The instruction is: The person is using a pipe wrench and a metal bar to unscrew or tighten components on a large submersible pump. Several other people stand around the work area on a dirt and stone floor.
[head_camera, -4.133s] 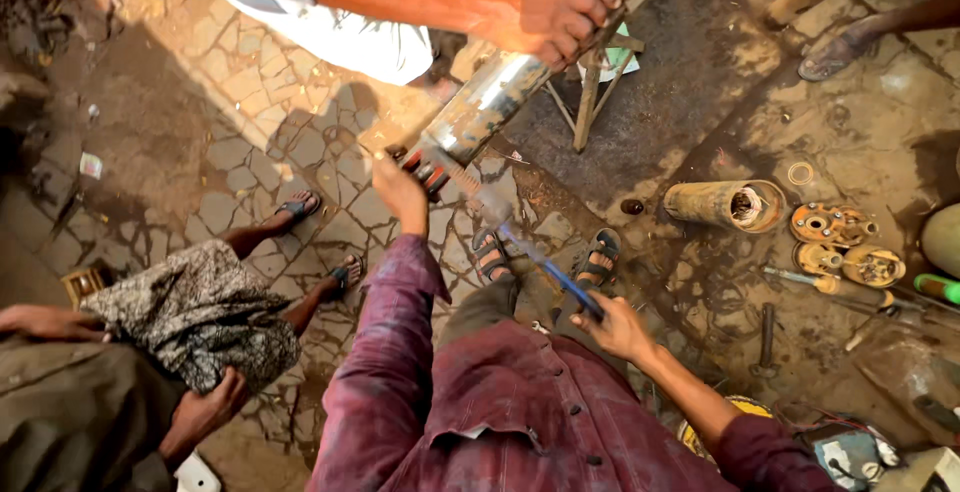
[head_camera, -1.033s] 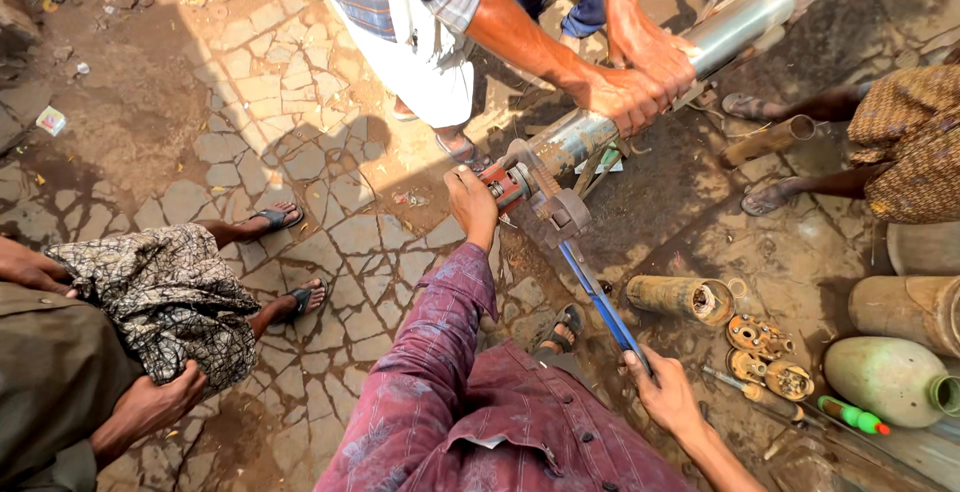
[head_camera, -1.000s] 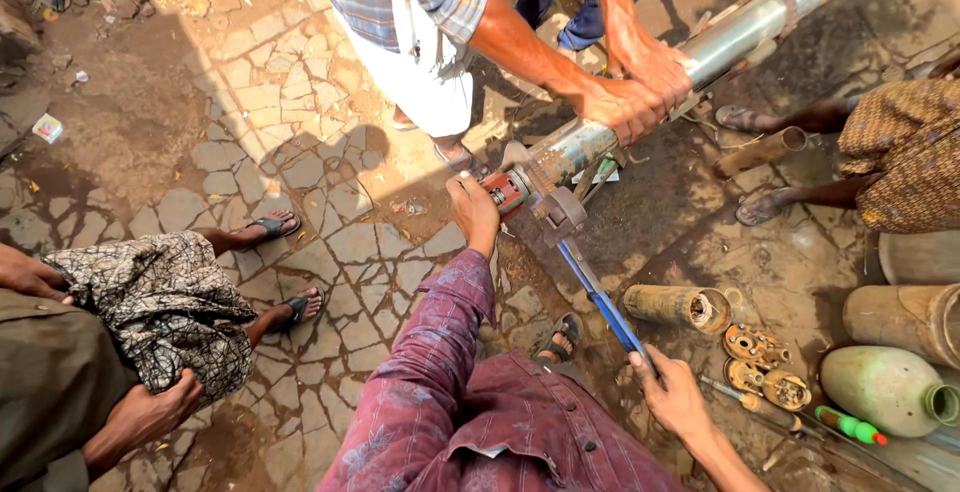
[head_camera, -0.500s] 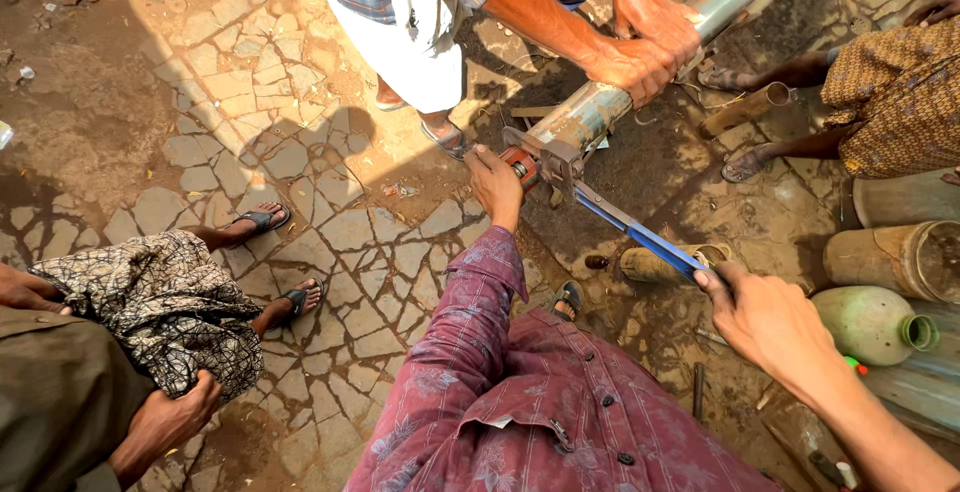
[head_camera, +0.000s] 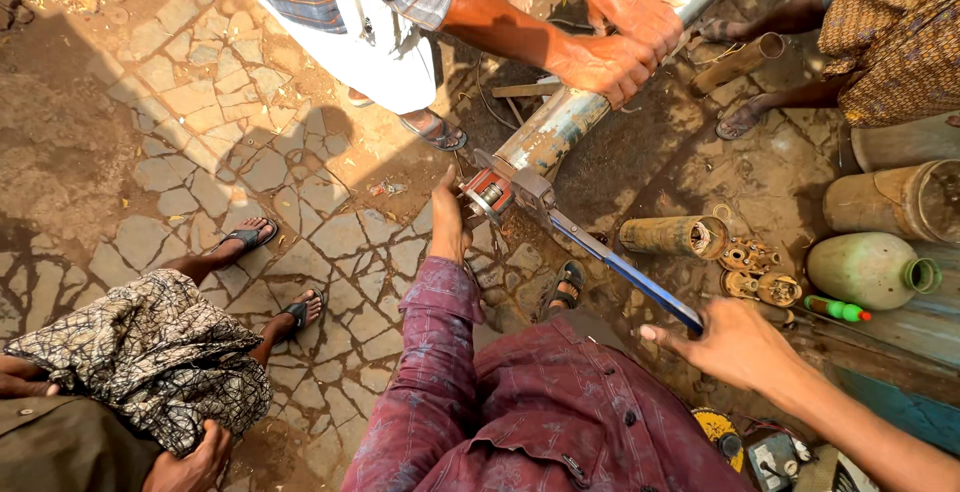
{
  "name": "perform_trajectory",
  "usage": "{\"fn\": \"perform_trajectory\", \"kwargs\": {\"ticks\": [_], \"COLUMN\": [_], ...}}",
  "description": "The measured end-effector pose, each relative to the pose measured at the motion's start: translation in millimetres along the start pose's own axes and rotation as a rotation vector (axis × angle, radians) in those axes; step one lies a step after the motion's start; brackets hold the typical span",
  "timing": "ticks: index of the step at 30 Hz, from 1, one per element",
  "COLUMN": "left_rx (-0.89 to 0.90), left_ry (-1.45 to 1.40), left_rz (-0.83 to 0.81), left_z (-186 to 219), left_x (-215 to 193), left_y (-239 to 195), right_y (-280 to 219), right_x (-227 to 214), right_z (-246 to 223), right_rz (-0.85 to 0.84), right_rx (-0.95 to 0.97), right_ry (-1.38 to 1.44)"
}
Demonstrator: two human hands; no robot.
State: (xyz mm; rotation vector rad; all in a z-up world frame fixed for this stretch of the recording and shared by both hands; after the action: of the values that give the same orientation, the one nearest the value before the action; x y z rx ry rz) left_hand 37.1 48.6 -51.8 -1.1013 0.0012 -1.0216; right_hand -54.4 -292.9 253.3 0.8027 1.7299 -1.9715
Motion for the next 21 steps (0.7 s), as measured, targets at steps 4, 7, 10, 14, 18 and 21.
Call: {"fn": "perform_trajectory", "kwargs": {"ticks": [4,7,10,14,18,21], "left_rx": [-0.055,0.002,-0.041,-0.001,-0.006,0.488], "left_ry": [-0.047,-0.042,-0.063,-0.075,-0.139,0.044], "left_rz": [-0.033,-0.021,0.003,0.059,0.203,0.254], "left_z": [0,7,-3,17,30,41], "left_x": [5,13,8,-1,14,29], "left_y": [-9,-8,-14,-21,-36,-50], "right_y": [-13,-11,2,52,155,254], "right_x": [13,15,42,107,182,210], "right_z": [-8,-19,-2,24,15,-61], "right_rz": [-0.028,-0.006,-0.038,0.132,0.245,0.736], "right_rx": [-0.063,-0.096,-0.086,-0.302,-0.477,-0.938], "right_ry": [0.031,0.055,0.095,0.29,0.511,0.782]}}
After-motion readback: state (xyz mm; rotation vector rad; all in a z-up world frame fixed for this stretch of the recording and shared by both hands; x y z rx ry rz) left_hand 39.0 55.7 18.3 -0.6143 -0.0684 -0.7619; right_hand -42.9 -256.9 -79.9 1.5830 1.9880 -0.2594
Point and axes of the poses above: each hand's wrist, its own y-axis towards the middle knuckle, its own x-axis out of the palm, z = x × y, the point moved 6 cm from there along y, towards the middle knuckle, and after that the axes turned 3 degrees about y, right-handed, at the moved point
